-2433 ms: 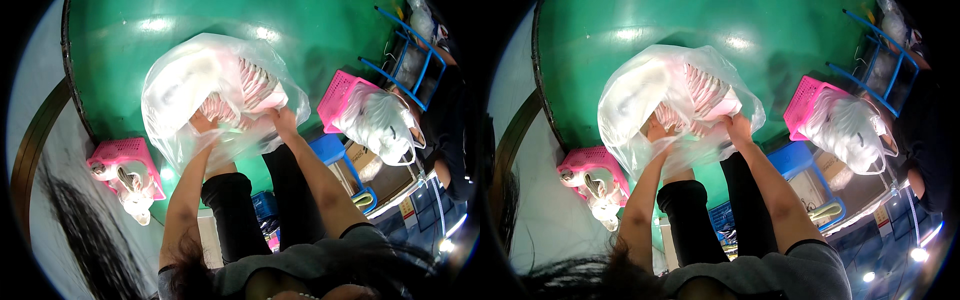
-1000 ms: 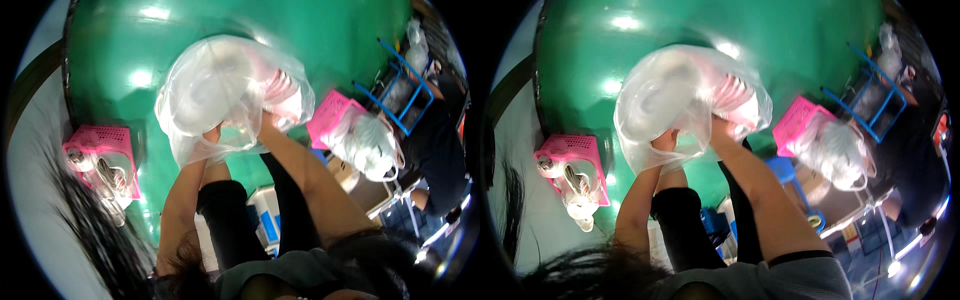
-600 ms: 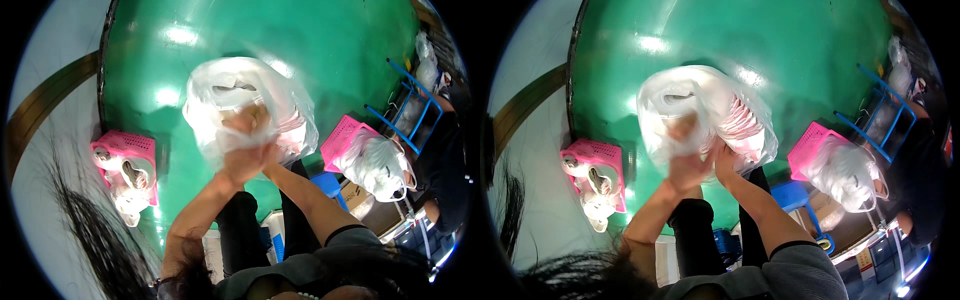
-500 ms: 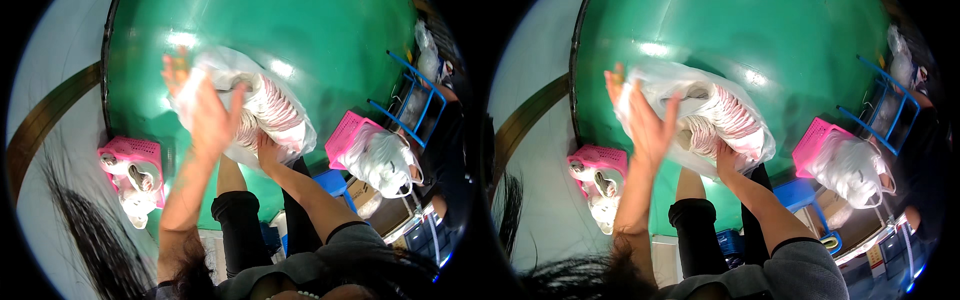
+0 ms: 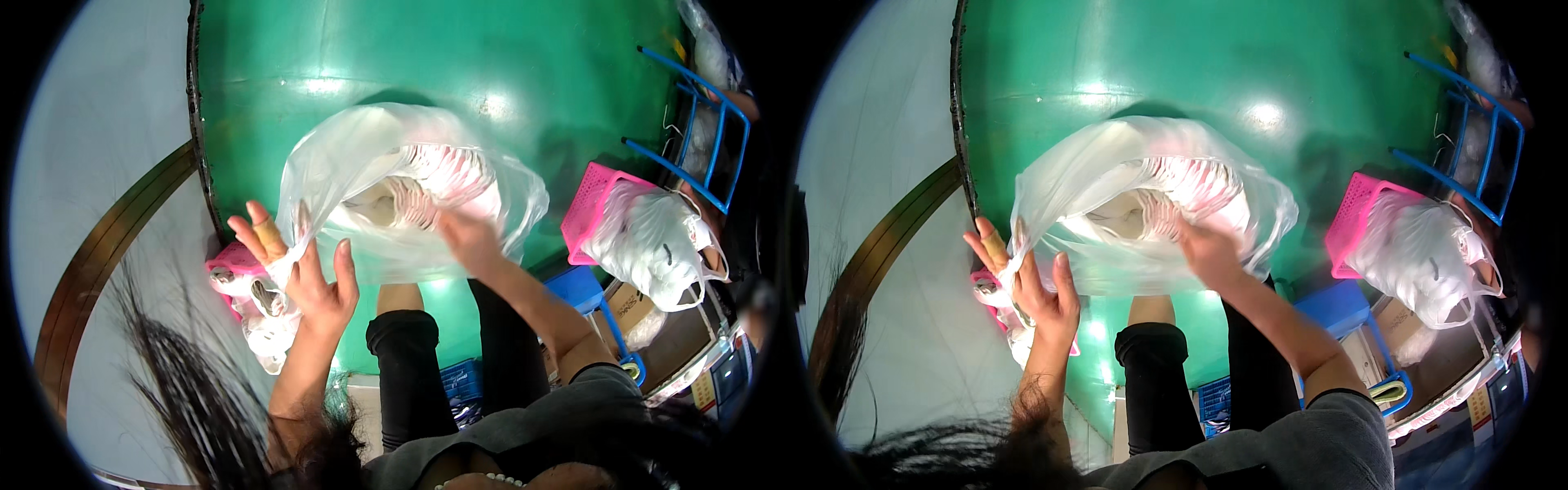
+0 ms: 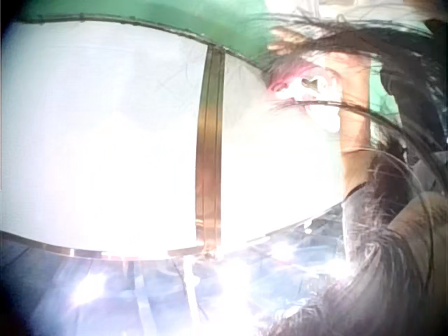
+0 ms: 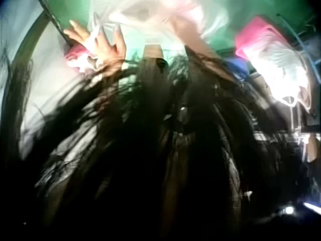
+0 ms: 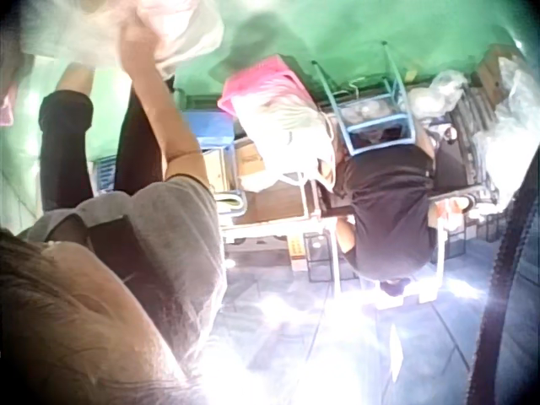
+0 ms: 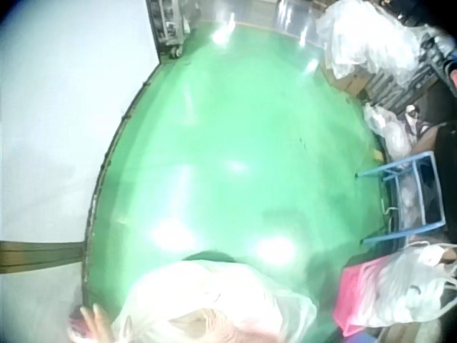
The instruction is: The person picks up and organizes fabric shoe uppers using a heat machine, then gathers bunches of uppers from a workstation, places them into a clear plastic bag, and stacks them in a pink basket.
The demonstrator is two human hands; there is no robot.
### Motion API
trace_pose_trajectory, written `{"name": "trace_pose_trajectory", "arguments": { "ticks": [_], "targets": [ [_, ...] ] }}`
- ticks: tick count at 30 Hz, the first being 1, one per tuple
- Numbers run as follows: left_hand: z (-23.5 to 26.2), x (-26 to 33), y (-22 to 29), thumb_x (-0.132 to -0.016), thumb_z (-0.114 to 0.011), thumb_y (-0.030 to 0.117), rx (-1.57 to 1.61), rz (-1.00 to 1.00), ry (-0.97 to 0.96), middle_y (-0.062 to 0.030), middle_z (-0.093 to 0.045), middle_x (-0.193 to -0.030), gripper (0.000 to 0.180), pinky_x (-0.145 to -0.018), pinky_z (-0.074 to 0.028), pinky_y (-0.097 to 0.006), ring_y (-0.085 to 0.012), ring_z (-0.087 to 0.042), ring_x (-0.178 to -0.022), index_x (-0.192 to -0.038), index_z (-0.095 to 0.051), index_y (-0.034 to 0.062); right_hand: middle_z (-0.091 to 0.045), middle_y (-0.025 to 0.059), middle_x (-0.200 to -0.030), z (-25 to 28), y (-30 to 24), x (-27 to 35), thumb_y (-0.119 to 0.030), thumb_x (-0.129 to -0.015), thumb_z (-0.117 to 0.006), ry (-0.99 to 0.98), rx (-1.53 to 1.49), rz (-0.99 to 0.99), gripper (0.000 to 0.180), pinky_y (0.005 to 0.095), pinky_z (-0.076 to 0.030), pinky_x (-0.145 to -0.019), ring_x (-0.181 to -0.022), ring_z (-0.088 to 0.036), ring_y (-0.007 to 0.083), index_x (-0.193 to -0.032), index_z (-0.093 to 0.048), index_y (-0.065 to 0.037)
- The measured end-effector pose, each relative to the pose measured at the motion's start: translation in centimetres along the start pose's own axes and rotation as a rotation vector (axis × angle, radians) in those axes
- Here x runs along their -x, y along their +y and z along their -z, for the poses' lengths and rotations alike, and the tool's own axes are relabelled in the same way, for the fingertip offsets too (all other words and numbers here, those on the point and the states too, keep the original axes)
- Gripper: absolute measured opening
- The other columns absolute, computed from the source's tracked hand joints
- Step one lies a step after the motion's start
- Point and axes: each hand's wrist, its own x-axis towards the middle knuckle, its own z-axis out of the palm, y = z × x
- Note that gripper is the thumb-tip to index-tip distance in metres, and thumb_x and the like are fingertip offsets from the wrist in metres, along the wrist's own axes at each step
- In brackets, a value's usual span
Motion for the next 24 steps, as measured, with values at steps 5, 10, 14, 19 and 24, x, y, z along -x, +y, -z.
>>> {"name": "trace_pose_trajectory", "arguments": {
  "ticks": [5,10,14,19,24],
  "targets": [
    [3.5,3.4,-0.3,-0.085,-0.057,0.011,-0.148,0.216,-0.147,-0.0336,-0.013,-0.146,0.048,-0.106,-0.011,-0.061,-0.055,-0.004,-0.135,-0.13,-0.045,-0.0037,-0.053,0.0118,-0.121,9.8,1.3,-4.5,-0.023,-0.071,-0.072,0.701,0.804,-0.138,0.054,0.0442,-0.043,-0.089,-0.114,-0.048,0.032,-0.121,-0.054,-0.011],
    [8.7,5.7,-0.1,-0.087,-0.058,0.008,-0.086,0.364,-0.046,-0.0356,-0.02,-0.143,0.034,-0.102,-0.03,-0.052,-0.0499,-0.013,-0.135,-0.117,-0.052,-0.0053,-0.06,0.0061,-0.079,11.5,9.2,-4.1,-0.008,-0.075,-0.063,0.316,-0.234,-0.537,0.041,0.0307,-0.044,-0.061,-0.07,-0.056,0.0182,-0.116,-0.057,-0.006],
    [16.0,10.5,-0.8,-0.087,-0.058,0.004,-0.315,0.496,0.073,-0.0304,-0.021,-0.144,0.039,-0.105,-0.027,-0.048,-0.0399,-0.019,-0.136,-0.122,-0.046,-0.0058,-0.052,-0.0003,-0.064,15.4,-5.4,-5.6,-0.002,-0.077,-0.059,0.032,-0.792,-0.45,0.029,0.022,-0.029,-0.045,-0.051,-0.039,0.0043,-0.106,-0.058,0.0],
    [19.8,16.9,-2.3,-0.085,-0.056,0.0,-0.223,0.622,0.216,-0.0304,-0.017,-0.147,0.036,-0.109,-0.017,-0.053,-0.0484,-0.014,-0.136,-0.119,-0.042,-0.0039,-0.05,-0.0009,-0.064,22.4,-18.6,-4.4,-0.005,-0.08,-0.062,-0.07,-0.72,-0.408,0.023,0.0204,-0.023,-0.042,-0.047,-0.035,0.0021,-0.1,-0.056,0.002],
    [23.5,21.8,-1.0,-0.086,-0.059,0.006,-0.222,0.818,0.259,-0.0318,-0.014,-0.147,0.058,-0.11,-0.015,-0.048,-0.0459,-0.011,-0.138,-0.133,-0.029,-0.0101,-0.062,0.0078,-0.083,22.9,-29.5,-5.5,-0.011,-0.084,-0.062,-0.438,-0.709,-0.088,0.029,0.0181,-0.021,-0.038,-0.043,-0.028,-0.0002,-0.109,-0.052,-0.001]
  ]
}}
